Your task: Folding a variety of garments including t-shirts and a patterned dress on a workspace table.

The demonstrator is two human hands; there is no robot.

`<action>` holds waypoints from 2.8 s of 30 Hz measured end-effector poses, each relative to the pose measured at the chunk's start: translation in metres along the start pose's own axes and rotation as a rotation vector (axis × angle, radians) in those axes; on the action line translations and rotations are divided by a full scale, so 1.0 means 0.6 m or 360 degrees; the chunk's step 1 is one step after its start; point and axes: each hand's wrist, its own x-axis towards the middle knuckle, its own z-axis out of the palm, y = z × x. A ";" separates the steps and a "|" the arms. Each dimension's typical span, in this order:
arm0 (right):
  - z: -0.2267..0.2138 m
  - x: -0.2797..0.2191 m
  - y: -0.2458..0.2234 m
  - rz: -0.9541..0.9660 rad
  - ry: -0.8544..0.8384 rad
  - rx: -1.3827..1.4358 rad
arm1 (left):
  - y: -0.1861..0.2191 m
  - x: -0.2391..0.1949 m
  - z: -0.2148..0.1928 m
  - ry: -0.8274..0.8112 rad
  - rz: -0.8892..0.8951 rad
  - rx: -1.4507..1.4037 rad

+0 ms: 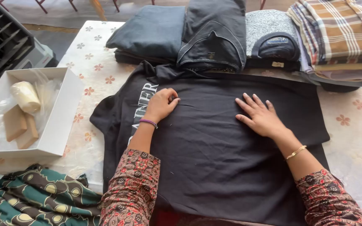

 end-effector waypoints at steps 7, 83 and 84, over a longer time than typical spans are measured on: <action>-0.001 -0.012 0.175 0.0619 0.0285 -0.0177 | -0.122 0.016 -0.002 0.0540 -0.0195 -0.0078; -0.043 -0.183 0.245 0.1032 0.0615 0.0314 | -0.251 -0.024 -0.104 0.0521 -0.0865 -0.1173; -0.036 -0.182 0.254 0.1013 0.0665 0.0361 | -0.239 -0.027 -0.105 0.0665 -0.0623 -0.1579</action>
